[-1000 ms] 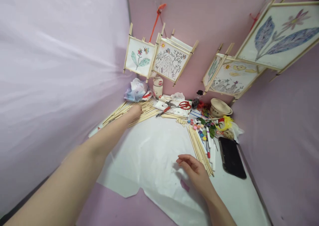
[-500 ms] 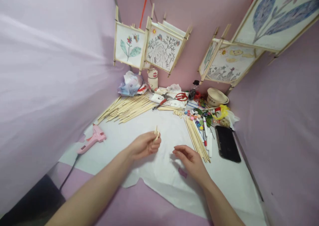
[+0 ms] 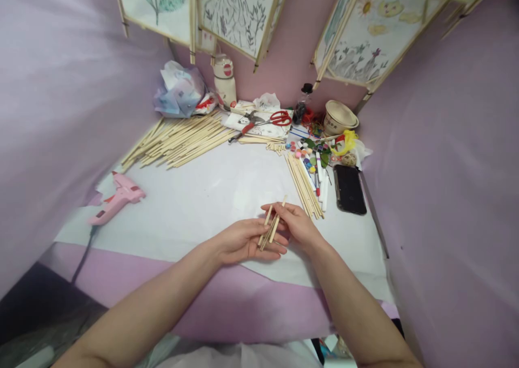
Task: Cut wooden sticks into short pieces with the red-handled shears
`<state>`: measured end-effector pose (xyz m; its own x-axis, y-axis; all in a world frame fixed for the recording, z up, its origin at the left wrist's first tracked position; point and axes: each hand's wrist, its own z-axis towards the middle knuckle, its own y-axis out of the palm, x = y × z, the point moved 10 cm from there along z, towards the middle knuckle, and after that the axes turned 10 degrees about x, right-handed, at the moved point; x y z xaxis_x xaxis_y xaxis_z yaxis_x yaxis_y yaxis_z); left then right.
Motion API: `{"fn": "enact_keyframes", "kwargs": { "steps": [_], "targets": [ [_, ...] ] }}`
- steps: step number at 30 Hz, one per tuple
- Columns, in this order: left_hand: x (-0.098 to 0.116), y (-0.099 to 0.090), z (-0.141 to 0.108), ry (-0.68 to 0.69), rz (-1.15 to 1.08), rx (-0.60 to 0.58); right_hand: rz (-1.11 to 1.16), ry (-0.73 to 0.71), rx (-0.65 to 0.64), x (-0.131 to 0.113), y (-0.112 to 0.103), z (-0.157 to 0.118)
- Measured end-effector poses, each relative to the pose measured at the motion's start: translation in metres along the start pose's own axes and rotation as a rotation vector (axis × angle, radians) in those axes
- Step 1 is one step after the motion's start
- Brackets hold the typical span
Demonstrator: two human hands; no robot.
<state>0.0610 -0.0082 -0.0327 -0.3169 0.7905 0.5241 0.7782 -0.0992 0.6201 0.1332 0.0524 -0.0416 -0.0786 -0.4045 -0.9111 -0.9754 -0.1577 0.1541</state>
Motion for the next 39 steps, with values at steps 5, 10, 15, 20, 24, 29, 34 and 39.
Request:
{"fn": "enact_keyframes", "kwargs": {
  "steps": [5, 10, 15, 20, 24, 29, 34, 39],
  "targets": [
    [-0.002, 0.002, 0.002, 0.027, -0.013, -0.047, -0.133, -0.038, -0.093, -0.005, 0.011, -0.008],
    [0.007, -0.004, 0.003, 0.105, -0.002, -0.021, -0.131, -0.031, -0.129, -0.009, 0.015, -0.014],
    [0.02, -0.016, 0.003, 0.204, 0.05, 0.056, -0.175, -0.218, 0.054, -0.031, -0.003, -0.01],
    [0.029, -0.02, 0.006, 0.429, 0.292, 0.139, -0.219, -0.433, 0.094, -0.052, -0.001, -0.018],
    [0.035, -0.014, 0.002, 0.531, 0.512, 0.176, -0.212, -0.455, 0.102, -0.053, 0.001, -0.02],
    [0.112, -0.067, -0.051, 0.933, 0.918, 0.833, -0.136, -0.422, 0.245, -0.056, -0.022, -0.015],
    [0.16, -0.115, -0.088, 0.917, 1.299, 1.331, -0.161, -0.451, 0.325, -0.06, -0.035, -0.013],
    [0.138, -0.071, -0.079, 1.072, 1.09, 1.082, -0.218, -0.453, 0.243, -0.056, -0.024, -0.014]
  ]
}}
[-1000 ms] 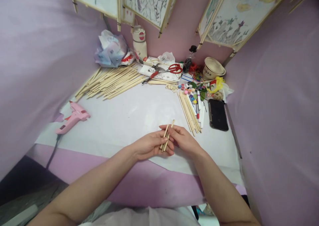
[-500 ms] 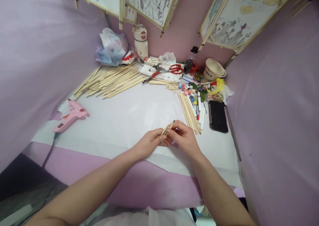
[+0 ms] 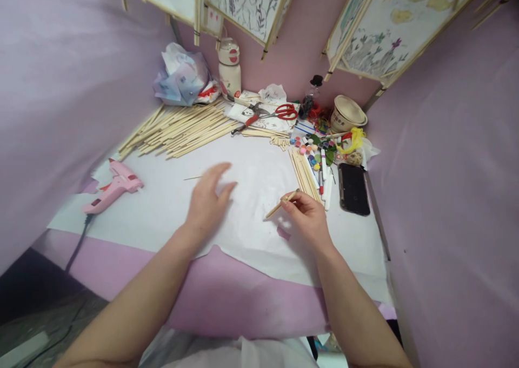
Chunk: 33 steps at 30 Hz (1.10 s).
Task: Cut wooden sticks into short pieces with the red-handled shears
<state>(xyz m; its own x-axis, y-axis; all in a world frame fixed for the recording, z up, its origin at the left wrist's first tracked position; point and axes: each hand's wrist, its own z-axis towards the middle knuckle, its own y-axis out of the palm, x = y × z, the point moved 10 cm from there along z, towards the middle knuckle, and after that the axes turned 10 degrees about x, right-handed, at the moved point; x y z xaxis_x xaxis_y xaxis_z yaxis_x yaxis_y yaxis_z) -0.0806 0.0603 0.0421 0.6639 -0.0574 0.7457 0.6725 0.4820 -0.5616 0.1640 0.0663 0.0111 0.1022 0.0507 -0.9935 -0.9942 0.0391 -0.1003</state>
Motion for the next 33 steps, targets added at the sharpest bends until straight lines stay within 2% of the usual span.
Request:
{"fn": "enact_keyframes", "kwargs": {
  "steps": [2, 4, 5, 7, 9, 13, 16, 20, 25, 28, 31, 33],
  "targets": [
    [0.015, 0.044, -0.032, -0.129, -0.26, -0.347, 0.002, -0.015, -0.069, -0.003, 0.009, -0.004],
    [0.031, 0.068, -0.058, -0.19, -0.403, -0.523, 0.015, -0.029, -0.116, -0.006, 0.016, -0.008],
    [0.035, 0.074, -0.065, -0.198, -0.43, -0.559, 0.021, -0.03, -0.129, -0.007, 0.019, -0.009],
    [0.038, 0.077, -0.071, -0.186, -0.429, -0.556, 0.027, -0.038, -0.144, -0.009, 0.023, -0.013],
    [0.035, 0.073, -0.068, -0.162, -0.422, -0.495, 0.016, -0.081, -0.146, -0.013, 0.024, -0.016],
    [0.029, 0.061, -0.056, -0.116, -0.45, -0.365, -0.037, -0.256, -0.102, -0.031, 0.022, -0.022],
    [0.026, 0.066, -0.058, -0.111, -0.461, -0.425, -0.116, -0.358, -0.077, -0.039, 0.023, -0.026],
    [0.028, 0.072, -0.062, -0.065, -0.478, -0.476, -0.204, -0.409, -0.081, -0.041, 0.027, -0.027],
    [0.029, 0.072, -0.063, -0.004, -0.451, -0.43, -0.25, -0.39, -0.048, -0.042, 0.031, -0.024],
    [0.025, 0.069, -0.062, 0.004, -0.406, -0.401, -0.254, -0.36, -0.08, -0.045, 0.038, -0.022],
    [0.023, 0.06, -0.058, 0.015, -0.424, -0.359, -0.163, -0.221, -0.192, -0.045, 0.044, -0.01],
    [0.022, 0.052, -0.052, 0.019, -0.447, -0.302, -0.061, -0.093, -0.25, -0.047, 0.046, 0.008]
  ]
}}
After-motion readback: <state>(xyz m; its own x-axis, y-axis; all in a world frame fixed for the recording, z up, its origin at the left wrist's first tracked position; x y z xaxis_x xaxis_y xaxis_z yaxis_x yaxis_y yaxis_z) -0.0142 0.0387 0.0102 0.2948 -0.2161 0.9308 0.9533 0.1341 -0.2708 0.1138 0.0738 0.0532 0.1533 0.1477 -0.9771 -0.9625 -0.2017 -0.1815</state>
